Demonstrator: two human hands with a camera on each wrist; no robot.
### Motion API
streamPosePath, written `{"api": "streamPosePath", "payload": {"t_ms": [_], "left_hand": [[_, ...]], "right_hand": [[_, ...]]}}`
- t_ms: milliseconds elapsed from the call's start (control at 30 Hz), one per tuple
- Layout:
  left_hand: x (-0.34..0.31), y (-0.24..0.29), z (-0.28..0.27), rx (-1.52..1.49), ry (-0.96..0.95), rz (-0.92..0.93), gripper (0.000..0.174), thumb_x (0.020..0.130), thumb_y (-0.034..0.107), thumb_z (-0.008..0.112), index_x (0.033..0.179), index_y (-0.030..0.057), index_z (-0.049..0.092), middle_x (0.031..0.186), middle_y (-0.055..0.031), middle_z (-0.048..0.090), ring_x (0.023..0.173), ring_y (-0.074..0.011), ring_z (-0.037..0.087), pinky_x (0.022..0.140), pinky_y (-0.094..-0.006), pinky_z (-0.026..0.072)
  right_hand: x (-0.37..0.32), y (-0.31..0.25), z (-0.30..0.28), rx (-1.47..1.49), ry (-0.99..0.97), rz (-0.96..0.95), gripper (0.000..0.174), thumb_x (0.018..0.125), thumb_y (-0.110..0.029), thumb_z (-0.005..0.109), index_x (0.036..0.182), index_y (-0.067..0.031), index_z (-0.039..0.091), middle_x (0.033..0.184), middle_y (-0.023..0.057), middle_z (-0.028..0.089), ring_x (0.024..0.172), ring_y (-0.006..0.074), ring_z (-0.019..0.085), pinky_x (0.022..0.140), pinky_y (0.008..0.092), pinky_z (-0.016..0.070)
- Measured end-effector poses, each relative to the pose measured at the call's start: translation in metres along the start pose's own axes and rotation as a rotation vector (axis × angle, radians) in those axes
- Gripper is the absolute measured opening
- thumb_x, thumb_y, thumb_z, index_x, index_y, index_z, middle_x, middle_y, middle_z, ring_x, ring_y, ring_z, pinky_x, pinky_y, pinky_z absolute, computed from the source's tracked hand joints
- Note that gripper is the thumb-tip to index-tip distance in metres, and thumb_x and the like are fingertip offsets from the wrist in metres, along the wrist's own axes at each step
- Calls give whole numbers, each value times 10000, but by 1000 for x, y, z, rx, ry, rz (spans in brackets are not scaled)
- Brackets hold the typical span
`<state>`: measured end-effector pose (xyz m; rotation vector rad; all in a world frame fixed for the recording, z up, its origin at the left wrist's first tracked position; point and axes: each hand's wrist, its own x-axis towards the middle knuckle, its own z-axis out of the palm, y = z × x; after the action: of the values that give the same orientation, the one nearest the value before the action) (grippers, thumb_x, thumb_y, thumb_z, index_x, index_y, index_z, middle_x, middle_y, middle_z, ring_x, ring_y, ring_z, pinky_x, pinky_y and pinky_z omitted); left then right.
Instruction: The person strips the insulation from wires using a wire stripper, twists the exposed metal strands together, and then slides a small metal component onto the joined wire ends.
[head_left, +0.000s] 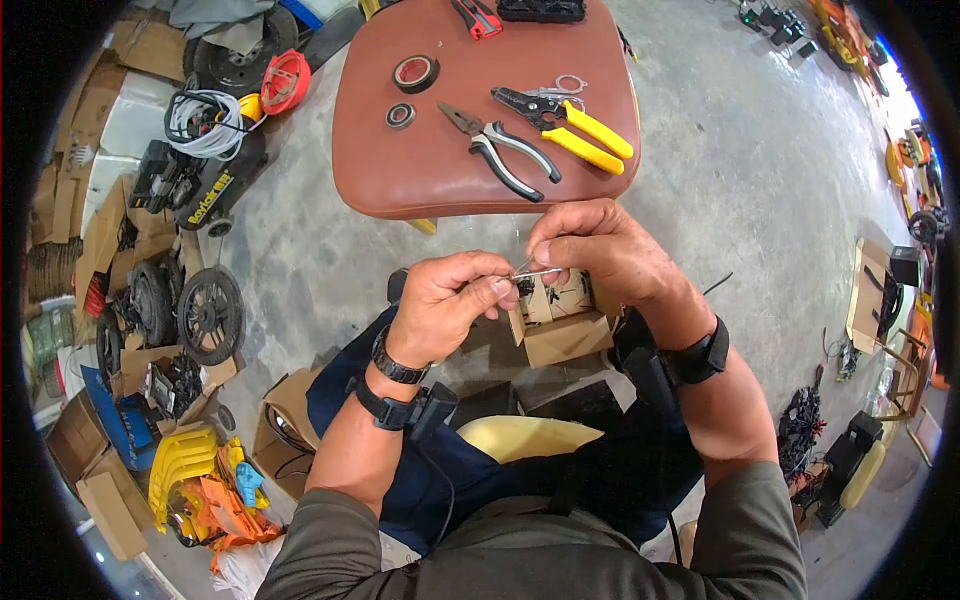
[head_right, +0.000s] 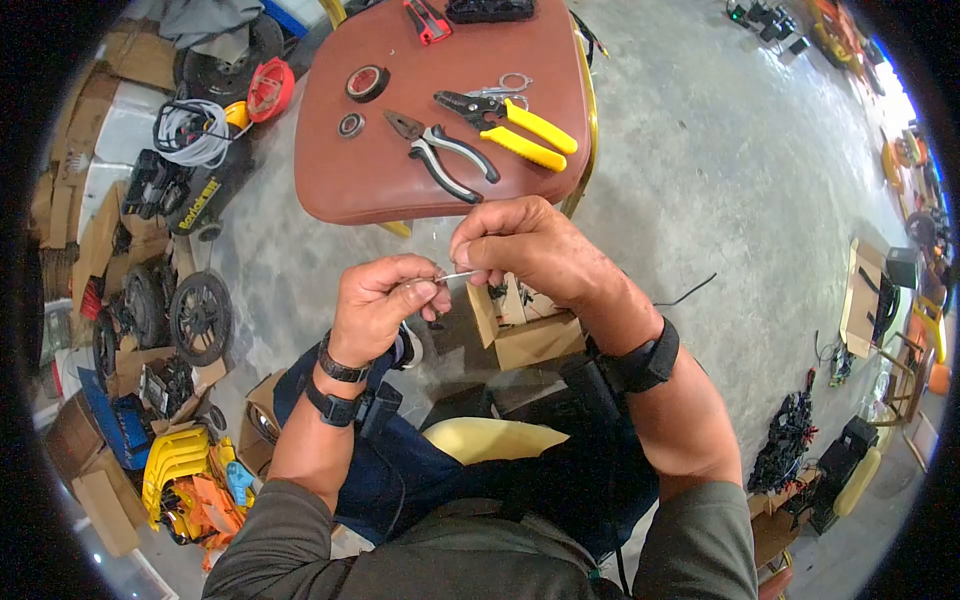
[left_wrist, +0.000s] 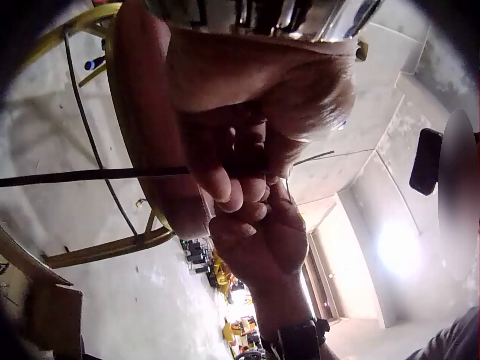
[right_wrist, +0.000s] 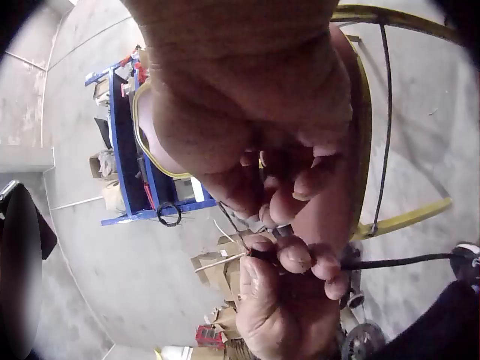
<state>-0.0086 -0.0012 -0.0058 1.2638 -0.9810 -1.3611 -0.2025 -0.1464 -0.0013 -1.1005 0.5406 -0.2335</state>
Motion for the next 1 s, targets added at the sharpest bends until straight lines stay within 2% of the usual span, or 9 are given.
{"api": "streamPosePath", "payload": {"t_ms": [133, 233, 333, 433, 633, 733, 933, 1000], "left_hand": [[2, 1, 1, 60, -13, -5, 133, 975, 67, 652, 1059, -27, 694, 874, -72, 714, 785, -127, 670, 665, -250, 533], [2, -3, 3, 65, 25, 17, 134, 980, 73, 648, 1056, -29, 688, 867, -75, 708, 777, -124, 660, 662, -249, 529], [3, -5, 3, 62, 91, 21, 139, 982, 79, 649, 1069, -22, 686, 873, -74, 707, 777, -125, 660, 661, -249, 531], [4, -8, 3, 64, 170, 39, 141, 983, 78, 647, 1080, -17, 687, 887, -80, 710, 778, -132, 667, 656, -259, 542], [6, -10, 4, 54, 241, 64, 146, 982, 70, 643, 1093, -14, 688, 905, -91, 715, 793, -150, 683, 643, -275, 559], [6, -10, 3, 18, 231, 68, 144, 978, 62, 644, 1092, -14, 689, 906, -92, 714, 794, -153, 685, 643, -275, 560], [6, -7, 6, 28, 156, 45, 118, 975, 50, 643, 1051, -21, 698, 893, -77, 698, 779, -140, 662, 658, -269, 548], [5, -7, 8, 60, 110, 48, 109, 972, 46, 646, 1033, -26, 700, 895, -71, 692, 779, -135, 651, 666, -268, 541]], "right_hand": [[-2, -1, 1, 7, -25, -66, 77, 905, -68, 669, 937, -25, 725, 849, -12, 678, 794, 88, 623, 739, 238, 486], [-1, -1, 0, -104, -52, -197, 79, 877, -46, 674, 939, -28, 721, 937, 19, 676, 912, 114, 621, 807, 270, 487], [-5, -2, 6, -333, 43, -353, 104, 840, -38, 692, 939, -55, 719, 1083, 55, 641, 1020, 141, 601, 869, 313, 486], [-6, 3, 14, -424, 122, -487, 135, 802, -32, 715, 928, -81, 717, 1181, 95, 587, 1083, 184, 586, 911, 349, 483], [-8, 4, 28, -669, 222, -608, 146, 784, -8, 705, 908, -85, 700, 1191, 131, 565, 1107, 299, 583, 934, 392, 483], [-9, 1, 31, -745, 272, -648, 148, 780, -5, 702, 905, -83, 695, 1193, 141, 571, 1109, 325, 583, 936, 409, 486], [-8, -1, 22, -664, 293, -647, 125, 781, -8, 696, 890, -66, 687, 1161, 143, 606, 1095, 318, 604, 922, 391, 496], [-8, 0, 21, -649, 328, -591, 132, 786, 21, 683, 890, -60, 679, 1117, 113, 627, 1058, 262, 616, 901, 358, 496]]}}
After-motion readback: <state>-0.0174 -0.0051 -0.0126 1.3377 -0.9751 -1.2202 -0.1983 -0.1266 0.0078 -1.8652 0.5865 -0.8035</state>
